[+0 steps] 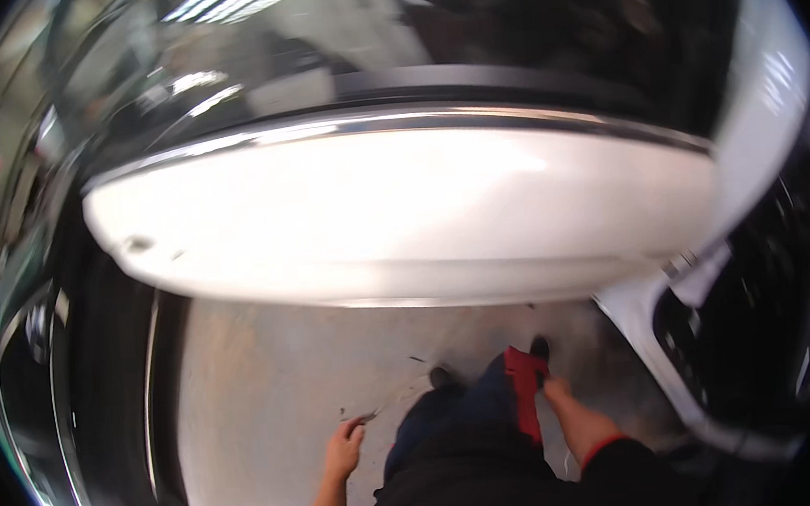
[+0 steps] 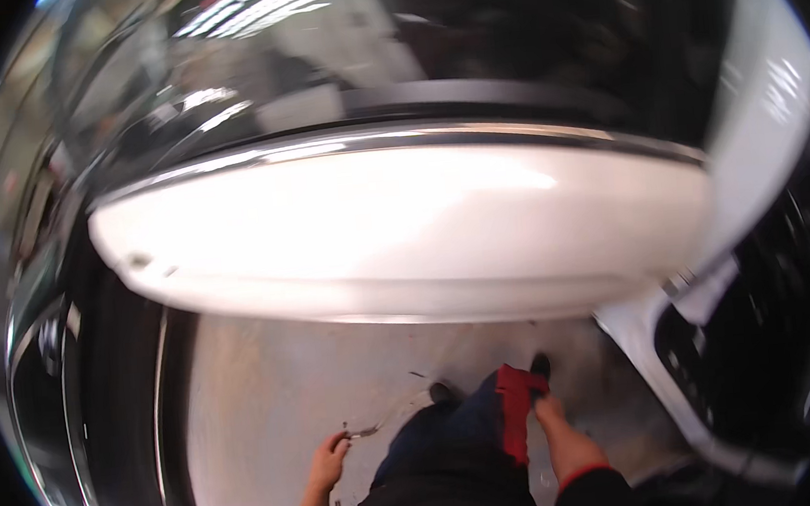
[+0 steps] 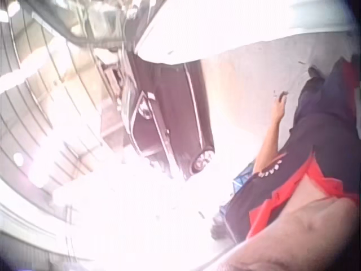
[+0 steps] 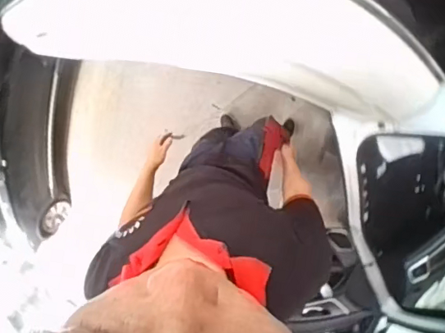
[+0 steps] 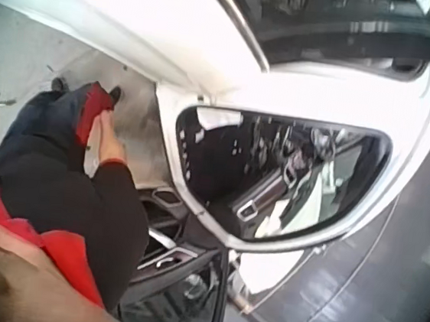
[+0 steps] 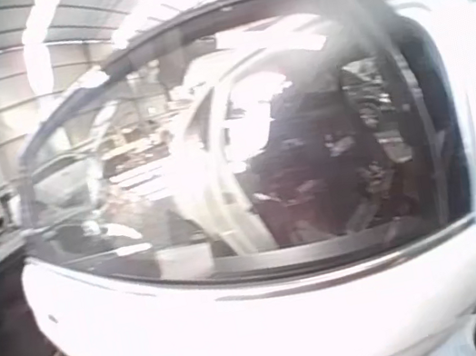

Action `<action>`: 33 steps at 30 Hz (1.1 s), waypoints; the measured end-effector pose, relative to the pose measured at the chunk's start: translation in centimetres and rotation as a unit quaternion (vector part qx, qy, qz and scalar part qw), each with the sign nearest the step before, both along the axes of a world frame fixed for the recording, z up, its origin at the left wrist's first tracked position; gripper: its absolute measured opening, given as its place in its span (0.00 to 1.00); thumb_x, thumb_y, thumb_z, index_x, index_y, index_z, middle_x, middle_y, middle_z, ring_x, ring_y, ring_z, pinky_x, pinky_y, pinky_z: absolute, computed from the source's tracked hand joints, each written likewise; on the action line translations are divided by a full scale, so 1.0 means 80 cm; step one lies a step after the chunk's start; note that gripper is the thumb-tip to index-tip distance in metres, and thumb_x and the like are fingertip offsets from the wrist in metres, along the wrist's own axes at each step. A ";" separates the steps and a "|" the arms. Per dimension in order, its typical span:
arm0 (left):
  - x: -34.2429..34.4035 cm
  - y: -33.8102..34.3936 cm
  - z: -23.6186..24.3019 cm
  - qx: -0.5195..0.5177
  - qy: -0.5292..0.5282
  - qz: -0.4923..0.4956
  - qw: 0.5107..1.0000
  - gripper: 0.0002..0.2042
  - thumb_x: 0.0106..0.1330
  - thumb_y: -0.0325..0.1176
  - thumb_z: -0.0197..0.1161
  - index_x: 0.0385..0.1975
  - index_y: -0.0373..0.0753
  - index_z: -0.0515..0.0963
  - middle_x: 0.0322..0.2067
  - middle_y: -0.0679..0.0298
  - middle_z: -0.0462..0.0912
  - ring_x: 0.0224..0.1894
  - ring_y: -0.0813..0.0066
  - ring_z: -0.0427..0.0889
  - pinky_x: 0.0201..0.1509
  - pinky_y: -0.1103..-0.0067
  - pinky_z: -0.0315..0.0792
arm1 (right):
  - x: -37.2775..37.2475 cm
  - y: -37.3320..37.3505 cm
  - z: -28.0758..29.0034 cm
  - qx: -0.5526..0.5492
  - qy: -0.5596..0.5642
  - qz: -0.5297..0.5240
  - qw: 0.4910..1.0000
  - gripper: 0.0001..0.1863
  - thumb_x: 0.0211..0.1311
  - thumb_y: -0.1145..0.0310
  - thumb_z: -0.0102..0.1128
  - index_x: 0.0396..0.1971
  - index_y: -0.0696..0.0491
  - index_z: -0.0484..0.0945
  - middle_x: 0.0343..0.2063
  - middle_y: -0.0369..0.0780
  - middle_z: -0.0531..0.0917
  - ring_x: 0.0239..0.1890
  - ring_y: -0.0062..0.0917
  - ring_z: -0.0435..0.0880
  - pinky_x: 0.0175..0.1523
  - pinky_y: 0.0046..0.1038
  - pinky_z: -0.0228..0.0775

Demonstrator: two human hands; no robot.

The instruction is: The person installs car interior trim panels onto the pillar and along the door sill by hand, pressing them into place. The person then presses the rubber weatherstripping seal into place along the door frame by hand.

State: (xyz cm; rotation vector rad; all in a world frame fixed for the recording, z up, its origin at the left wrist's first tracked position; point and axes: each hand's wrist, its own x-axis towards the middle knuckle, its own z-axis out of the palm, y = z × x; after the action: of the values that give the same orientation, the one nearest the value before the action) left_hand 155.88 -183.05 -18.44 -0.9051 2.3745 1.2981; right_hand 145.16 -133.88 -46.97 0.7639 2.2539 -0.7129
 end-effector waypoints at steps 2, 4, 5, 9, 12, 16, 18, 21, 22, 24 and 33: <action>0.050 -0.032 -0.030 0.006 -0.019 0.043 0.999 0.19 0.68 0.43 0.59 0.54 0.40 0.78 0.50 0.53 0.83 0.54 0.58 0.82 0.59 0.70 0.72 | -0.023 -0.067 0.016 0.021 -0.002 0.074 0.997 0.19 0.61 0.59 0.55 0.46 0.56 0.83 0.43 0.50 0.85 0.49 0.43 0.84 0.53 0.41 0.74; 0.061 -0.045 -0.019 0.003 -0.049 0.058 0.997 0.20 0.68 0.45 0.59 0.54 0.41 0.78 0.51 0.54 0.83 0.55 0.56 0.81 0.58 0.68 0.73 | -0.041 -0.131 0.043 -0.046 0.010 0.134 0.990 0.18 0.61 0.60 0.58 0.45 0.56 0.84 0.43 0.50 0.85 0.48 0.41 0.85 0.53 0.39 0.74; 0.058 -0.055 -0.016 0.009 -0.067 0.076 0.995 0.20 0.68 0.45 0.58 0.55 0.41 0.78 0.51 0.55 0.83 0.55 0.56 0.81 0.58 0.68 0.73 | -0.063 -0.161 0.043 -0.085 0.022 0.201 0.976 0.18 0.61 0.61 0.59 0.44 0.56 0.84 0.44 0.49 0.85 0.48 0.40 0.85 0.54 0.37 0.74; 0.028 -0.116 -0.021 0.027 -0.021 0.093 0.995 0.21 0.68 0.45 0.58 0.55 0.41 0.77 0.52 0.55 0.82 0.55 0.55 0.80 0.59 0.68 0.72 | -0.132 -0.339 0.140 -0.176 0.118 0.325 0.922 0.17 0.63 0.62 0.59 0.45 0.58 0.83 0.42 0.48 0.86 0.47 0.36 0.85 0.54 0.35 0.74; -0.006 -0.179 -0.033 0.057 0.010 0.049 0.997 0.22 0.69 0.47 0.55 0.57 0.41 0.76 0.54 0.53 0.80 0.57 0.53 0.78 0.61 0.66 0.71 | -0.162 -0.488 0.227 -0.268 0.148 0.411 0.859 0.17 0.63 0.59 0.59 0.46 0.54 0.84 0.40 0.47 0.87 0.45 0.36 0.87 0.52 0.34 0.76; -0.011 -0.298 -0.046 0.026 0.022 0.068 0.997 0.23 0.69 0.49 0.55 0.57 0.42 0.76 0.53 0.53 0.81 0.56 0.53 0.79 0.60 0.66 0.71 | -0.181 -0.680 0.266 -0.396 0.083 0.448 0.797 0.16 0.65 0.59 0.59 0.46 0.54 0.83 0.37 0.45 0.87 0.40 0.29 0.87 0.48 0.29 0.76; 0.028 -0.355 -0.048 0.013 -0.055 0.155 0.986 0.23 0.68 0.50 0.55 0.57 0.43 0.77 0.52 0.54 0.82 0.55 0.53 0.80 0.59 0.65 0.72 | -0.170 -0.762 0.289 -0.412 0.051 0.517 0.749 0.16 0.65 0.61 0.61 0.46 0.55 0.82 0.37 0.45 0.87 0.38 0.26 0.87 0.47 0.27 0.76; 0.088 -0.427 -0.058 -0.026 -0.049 0.290 0.955 0.23 0.68 0.51 0.56 0.56 0.44 0.78 0.50 0.55 0.83 0.53 0.53 0.81 0.58 0.65 0.73 | -0.175 -0.859 0.348 -0.422 -0.021 0.594 0.685 0.15 0.65 0.64 0.62 0.47 0.56 0.82 0.38 0.44 0.87 0.40 0.23 0.86 0.48 0.25 0.76; 0.087 -0.457 -0.053 -0.033 -0.068 0.325 0.943 0.22 0.68 0.50 0.56 0.55 0.44 0.78 0.50 0.55 0.83 0.53 0.54 0.81 0.58 0.65 0.73 | -0.181 -0.879 0.336 -0.433 -0.033 0.595 0.677 0.15 0.66 0.64 0.61 0.47 0.57 0.82 0.37 0.42 0.87 0.40 0.22 0.85 0.49 0.25 0.76; 0.096 -0.504 -0.057 0.000 -0.081 0.400 0.913 0.22 0.67 0.50 0.56 0.55 0.45 0.79 0.50 0.54 0.83 0.54 0.54 0.81 0.58 0.65 0.73 | -0.188 -0.917 0.384 -0.434 -0.045 0.616 0.656 0.16 0.66 0.64 0.59 0.49 0.58 0.80 0.40 0.44 0.86 0.44 0.29 0.83 0.53 0.31 0.73; 0.110 -0.763 -0.134 0.008 -0.108 0.288 0.952 0.21 0.67 0.51 0.55 0.52 0.46 0.80 0.50 0.53 0.83 0.54 0.52 0.80 0.59 0.63 0.72 | -0.171 -1.194 0.391 -0.402 -0.145 0.594 0.682 0.21 0.69 0.61 0.54 0.56 0.56 0.77 0.52 0.47 0.81 0.56 0.33 0.78 0.64 0.32 0.65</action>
State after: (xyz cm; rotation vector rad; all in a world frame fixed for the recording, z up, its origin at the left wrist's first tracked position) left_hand 164.66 -244.08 -29.19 -1.7247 1.9957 1.3089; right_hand 131.48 -229.43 -15.71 -0.9221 1.3836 -0.6801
